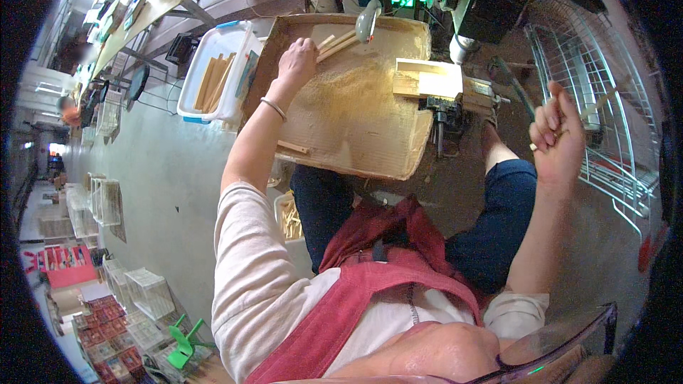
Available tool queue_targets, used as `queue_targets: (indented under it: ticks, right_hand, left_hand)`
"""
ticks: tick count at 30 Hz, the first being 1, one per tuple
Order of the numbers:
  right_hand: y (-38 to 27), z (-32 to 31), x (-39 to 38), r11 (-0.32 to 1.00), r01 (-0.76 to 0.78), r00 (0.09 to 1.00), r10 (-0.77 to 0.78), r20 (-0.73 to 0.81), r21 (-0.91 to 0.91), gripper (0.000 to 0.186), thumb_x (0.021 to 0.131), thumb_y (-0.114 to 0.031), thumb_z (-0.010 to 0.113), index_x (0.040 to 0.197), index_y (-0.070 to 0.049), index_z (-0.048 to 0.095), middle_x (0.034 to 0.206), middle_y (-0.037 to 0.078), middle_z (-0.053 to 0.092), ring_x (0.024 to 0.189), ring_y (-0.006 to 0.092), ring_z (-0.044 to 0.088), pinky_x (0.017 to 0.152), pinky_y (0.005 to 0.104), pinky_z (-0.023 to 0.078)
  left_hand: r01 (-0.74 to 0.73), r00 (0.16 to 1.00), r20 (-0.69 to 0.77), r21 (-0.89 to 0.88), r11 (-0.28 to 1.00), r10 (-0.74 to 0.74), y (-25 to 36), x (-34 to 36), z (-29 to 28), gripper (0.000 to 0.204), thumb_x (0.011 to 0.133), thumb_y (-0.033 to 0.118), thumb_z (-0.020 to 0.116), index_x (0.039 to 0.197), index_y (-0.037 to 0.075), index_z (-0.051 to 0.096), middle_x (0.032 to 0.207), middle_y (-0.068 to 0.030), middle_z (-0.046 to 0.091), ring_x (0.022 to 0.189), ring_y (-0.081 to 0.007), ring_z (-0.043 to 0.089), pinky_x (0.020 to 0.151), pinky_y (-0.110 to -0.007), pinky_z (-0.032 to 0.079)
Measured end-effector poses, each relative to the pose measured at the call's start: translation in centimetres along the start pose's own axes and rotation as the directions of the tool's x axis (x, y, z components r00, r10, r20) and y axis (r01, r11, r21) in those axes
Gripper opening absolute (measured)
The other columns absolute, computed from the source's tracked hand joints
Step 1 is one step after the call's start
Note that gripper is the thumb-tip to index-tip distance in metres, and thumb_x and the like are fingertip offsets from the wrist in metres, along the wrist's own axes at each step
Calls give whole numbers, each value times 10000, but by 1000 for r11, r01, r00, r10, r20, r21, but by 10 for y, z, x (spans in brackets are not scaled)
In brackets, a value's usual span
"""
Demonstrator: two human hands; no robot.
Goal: The person sits at a workbench and repeatedly feeds small wooden sticks into a sharpening machine, then collects the finished sticks in a plastic container. The person handles the sticks one at a time, aligning them before insertion and stacking the output.
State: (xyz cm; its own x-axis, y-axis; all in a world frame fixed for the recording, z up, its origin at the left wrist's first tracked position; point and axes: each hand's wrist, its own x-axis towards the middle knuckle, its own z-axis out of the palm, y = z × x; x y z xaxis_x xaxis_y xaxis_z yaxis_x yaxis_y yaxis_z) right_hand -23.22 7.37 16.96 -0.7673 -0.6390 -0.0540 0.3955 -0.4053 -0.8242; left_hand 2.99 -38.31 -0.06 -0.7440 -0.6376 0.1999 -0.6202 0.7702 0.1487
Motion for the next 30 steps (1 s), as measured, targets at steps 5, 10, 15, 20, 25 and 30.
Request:
queue_targets:
  ticks: [5,10,15,20,25,30]
  right_hand:
    - [14,23,-9,998,-10,1000,9,-19,-65,234,1063,-202,539,1133,-19,667,647,-31,406,460,60,304,391,234,235]
    - [18,16,-6,995,21,1000,-20,12,-97,254,1068,-207,545,1149,-15,690,666,-41,415,489,48,315,404,216,241]
    - [23,28,-9,995,-18,999,22,35,-99,268,1066,-242,555,1117,-12,682,605,-51,364,459,53,298,393,233,236]
    - [30,25,-28,927,-49,981,113,155,-371,320,1072,-288,564,1101,6,687,568,-65,348,427,28,280,376,219,217]
    - [78,66,-64,748,-310,847,497,186,-587,376,1060,-326,608,1265,-14,652,660,-44,516,417,2,359,344,177,240]
    - [111,63,-70,672,-411,712,659,244,-616,292,1044,-283,637,1159,-23,705,675,-45,534,412,3,365,349,177,260]
  left_hand:
    - [93,994,-59,3,996,-93,18,0,3,230,989,231,595,1149,66,600,1178,-168,639,1138,-362,626,915,-483,546]
    - [69,997,26,183,981,-75,28,16,31,286,940,194,651,1192,63,618,1245,-142,640,1188,-348,619,926,-465,561]
    - [239,971,-26,-23,971,-239,13,-11,20,264,956,204,656,1156,33,638,1187,-176,661,1068,-393,671,868,-481,578]
    - [314,927,244,-920,235,-285,95,-98,-84,310,1066,276,547,1121,-19,625,925,-120,712,737,-229,709,643,-373,564]
    - [375,922,344,-685,-624,175,192,-248,-83,351,1050,359,591,1168,29,616,917,-101,672,782,-219,694,695,-365,591]
    - [467,850,472,-465,-752,235,247,-288,-66,300,1057,309,600,1231,66,582,921,-53,647,753,-183,696,640,-327,593]
